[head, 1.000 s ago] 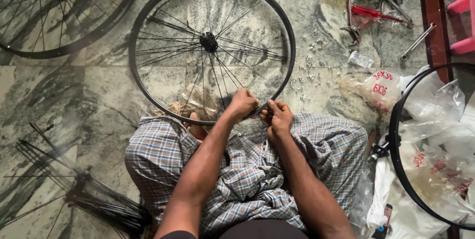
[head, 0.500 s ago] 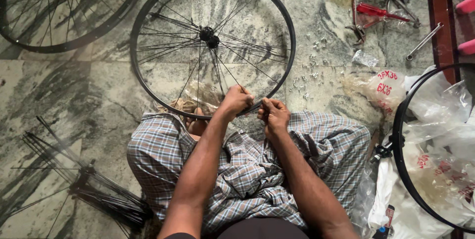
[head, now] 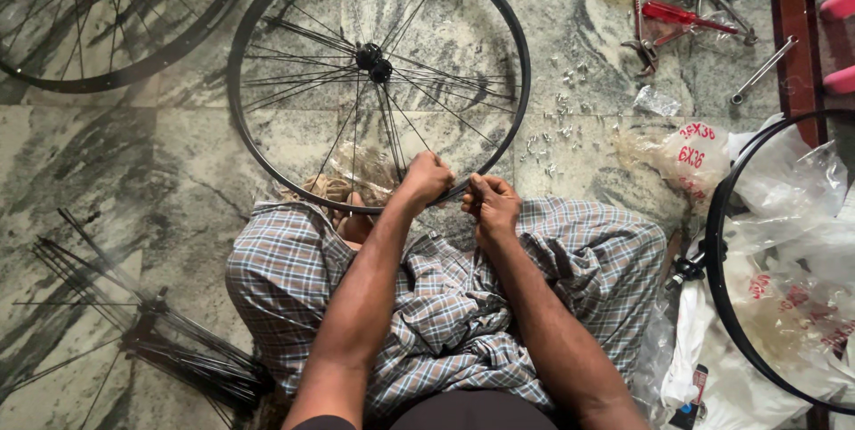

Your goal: The person sits on the floor and assembles a bicycle wheel by inserting spokes into the hub and rim, then securing them with nipples. They handle the rim, hub, spokes, and nipples, working methodically around the wheel.

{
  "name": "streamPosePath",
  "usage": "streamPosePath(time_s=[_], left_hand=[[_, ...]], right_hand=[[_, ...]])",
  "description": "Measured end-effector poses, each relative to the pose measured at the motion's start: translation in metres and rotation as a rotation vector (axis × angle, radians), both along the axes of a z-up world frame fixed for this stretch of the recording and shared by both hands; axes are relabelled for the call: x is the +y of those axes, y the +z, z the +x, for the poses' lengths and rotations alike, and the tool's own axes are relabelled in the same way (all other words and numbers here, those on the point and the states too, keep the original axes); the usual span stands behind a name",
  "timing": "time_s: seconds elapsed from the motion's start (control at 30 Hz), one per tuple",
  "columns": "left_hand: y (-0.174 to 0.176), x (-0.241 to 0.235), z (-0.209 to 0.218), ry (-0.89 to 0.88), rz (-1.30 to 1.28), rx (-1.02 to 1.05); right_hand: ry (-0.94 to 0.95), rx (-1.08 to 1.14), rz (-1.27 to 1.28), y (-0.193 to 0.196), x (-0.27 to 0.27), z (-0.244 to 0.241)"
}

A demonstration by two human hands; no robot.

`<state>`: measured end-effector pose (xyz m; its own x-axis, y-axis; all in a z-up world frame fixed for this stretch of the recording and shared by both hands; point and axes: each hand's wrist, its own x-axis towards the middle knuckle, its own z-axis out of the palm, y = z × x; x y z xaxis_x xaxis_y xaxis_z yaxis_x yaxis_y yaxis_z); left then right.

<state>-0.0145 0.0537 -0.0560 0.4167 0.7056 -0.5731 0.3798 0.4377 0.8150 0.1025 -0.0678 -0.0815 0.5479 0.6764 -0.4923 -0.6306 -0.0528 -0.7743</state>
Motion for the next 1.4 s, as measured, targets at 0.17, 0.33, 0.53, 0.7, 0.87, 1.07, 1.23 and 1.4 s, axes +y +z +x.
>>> streamPosePath(time_s=[0.17,0.33,0.53,0.7,0.87,1.07,1.23,1.4], left_hand=[[-0.004,0.003,0.001,0.013,-0.016,-0.199],[0.0,0.0,0.001,0.0,-0.014,-0.075],[0.008,0.005,-0.002,-0.004,-0.032,-0.185],[0.02,-0.002,-0.009,-0.11,-0.099,-0.091],[0.03,-0.002,-0.001,0.102,-0.118,-0.096],[0.011,-0.001,0.006,0.189,0.193,-0.019],[0.011,0.004,0.004,-0.002,0.126,0.062],[0.025,-0.001,0.006,-0.039,0.142,0.197]], right_hand=[[-0.005,-0.023,0.007,0.007,0.002,0.0],[0.005,-0.071,0.005,0.014,-0.001,-0.002],[0.011,-0.038,-0.007,0.017,0.001,-0.003],[0.032,-0.02,-0.015,0.012,-0.003,-0.005],[0.014,0.022,-0.012,0.01,-0.014,-0.008],[0.078,-0.109,-0.003,-0.009,-0.02,-0.015],[0.093,-0.125,0.007,-0.017,-0.018,-0.015],[0.163,-0.079,-0.044,-0.018,-0.017,-0.015]])
